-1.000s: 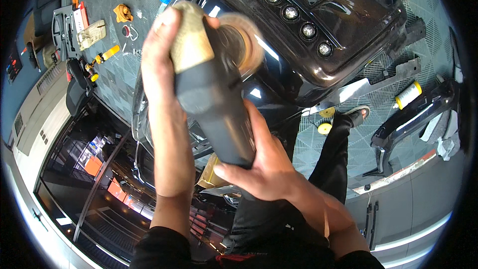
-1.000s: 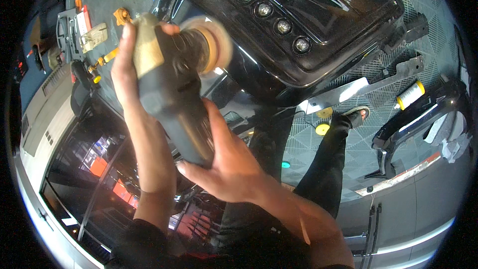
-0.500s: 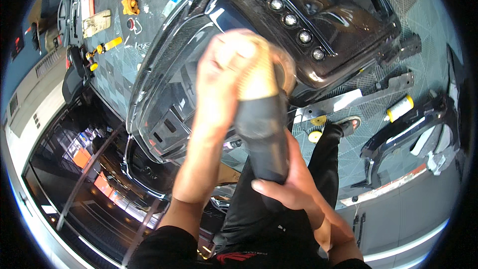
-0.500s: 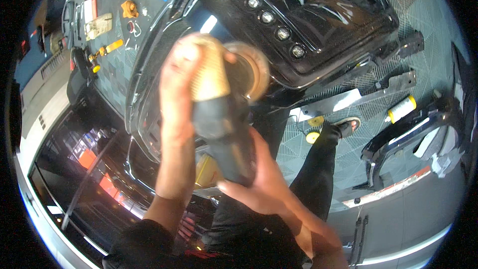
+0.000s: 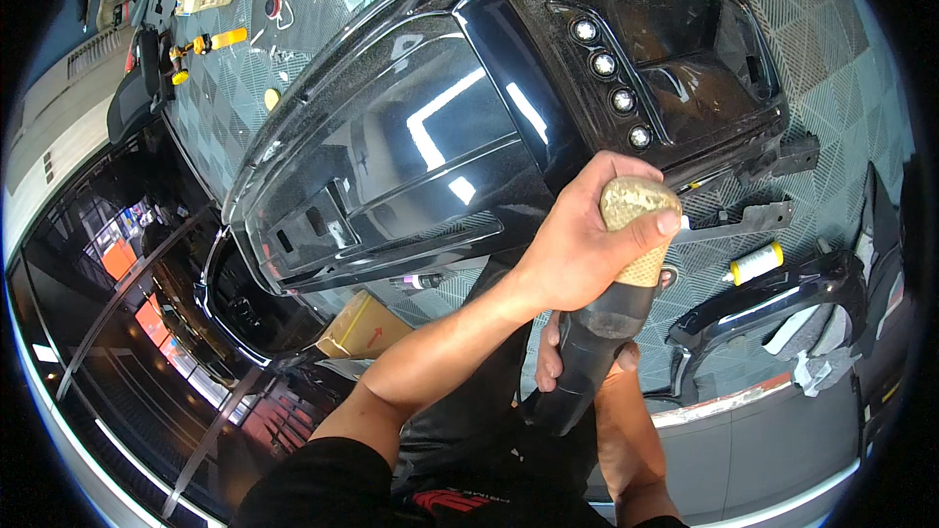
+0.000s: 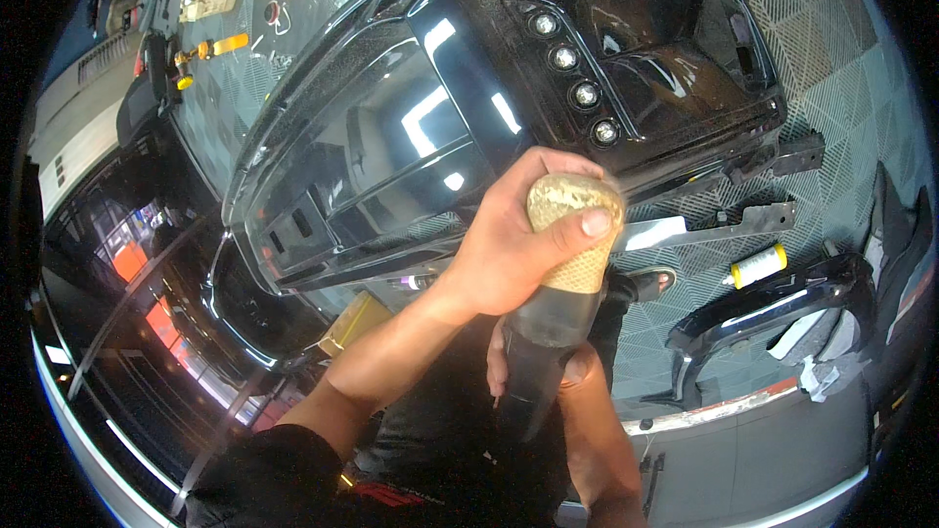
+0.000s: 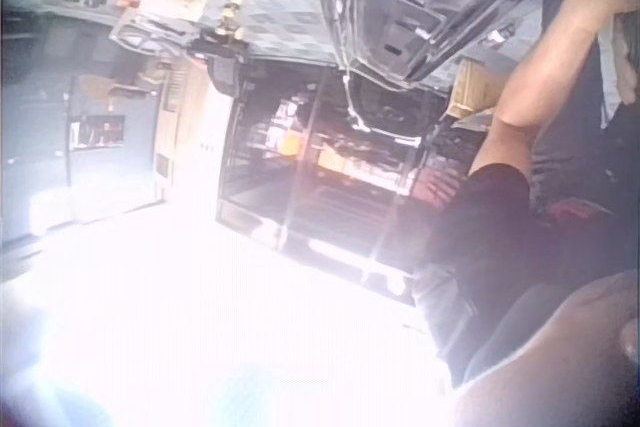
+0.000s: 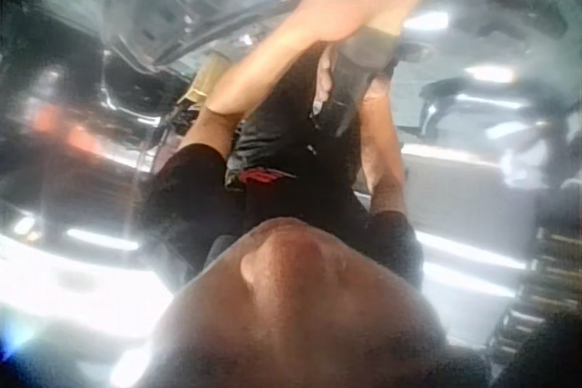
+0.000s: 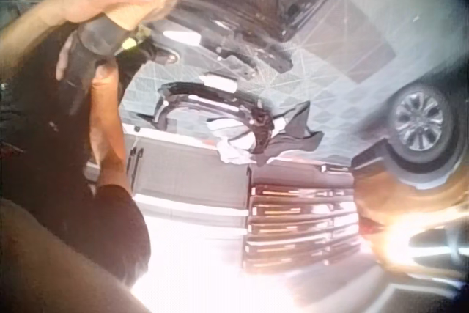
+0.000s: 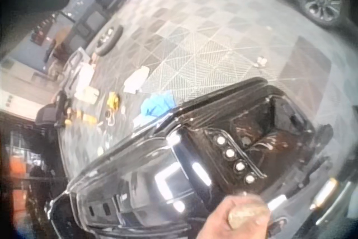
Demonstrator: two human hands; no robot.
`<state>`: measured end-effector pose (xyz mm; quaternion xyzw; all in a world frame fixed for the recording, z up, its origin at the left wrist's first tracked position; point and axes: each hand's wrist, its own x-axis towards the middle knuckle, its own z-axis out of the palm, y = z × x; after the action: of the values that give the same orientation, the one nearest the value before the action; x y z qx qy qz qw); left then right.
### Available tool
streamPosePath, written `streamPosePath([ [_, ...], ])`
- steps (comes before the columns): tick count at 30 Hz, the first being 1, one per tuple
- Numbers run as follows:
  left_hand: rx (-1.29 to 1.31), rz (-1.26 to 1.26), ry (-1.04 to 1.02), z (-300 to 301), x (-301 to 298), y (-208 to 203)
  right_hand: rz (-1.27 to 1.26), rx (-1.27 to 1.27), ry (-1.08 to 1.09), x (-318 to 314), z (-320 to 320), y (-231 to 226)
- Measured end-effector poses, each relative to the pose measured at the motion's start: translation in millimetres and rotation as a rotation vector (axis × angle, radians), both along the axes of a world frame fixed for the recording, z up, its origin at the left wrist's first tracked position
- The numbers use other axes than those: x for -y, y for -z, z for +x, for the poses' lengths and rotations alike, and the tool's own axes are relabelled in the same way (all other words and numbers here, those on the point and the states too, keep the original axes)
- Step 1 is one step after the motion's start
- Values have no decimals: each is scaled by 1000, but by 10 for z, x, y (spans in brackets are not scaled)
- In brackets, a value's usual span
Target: The person uses a rotary polisher with a foam pad to polish a black car bumper. They apply polishing compound from a yellow bottle onto the pad and move the polisher across the bumper surface in overlapping passes.
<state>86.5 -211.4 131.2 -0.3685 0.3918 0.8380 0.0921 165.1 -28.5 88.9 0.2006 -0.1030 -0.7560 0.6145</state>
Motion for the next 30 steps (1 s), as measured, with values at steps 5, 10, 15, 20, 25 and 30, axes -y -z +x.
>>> streamPosePath([
  [5, 1, -57, 26, 210, -55, -6, -98, -6, -43, -104, 103, 60],
  [10, -163, 310, -41, 495, -144, 115, -39, -51, -291, -221, -55, -81],
  [15, -319, 297, 157, 475, -55, 124, 359, -594, -759, -709, -61, -160],
  [20, -202, -315, 515, 399, -80, -62, 918, -1063, -658, -886, -198, -471],
  [25, -158, -222, 608, 299, -740, -150, 1123, -1264, -803, -1311, -118, -543],
  [30, -382, -468, 1002, 277, -1440, -205, 1135, -1127, -904, -1732, 28, -639],
])
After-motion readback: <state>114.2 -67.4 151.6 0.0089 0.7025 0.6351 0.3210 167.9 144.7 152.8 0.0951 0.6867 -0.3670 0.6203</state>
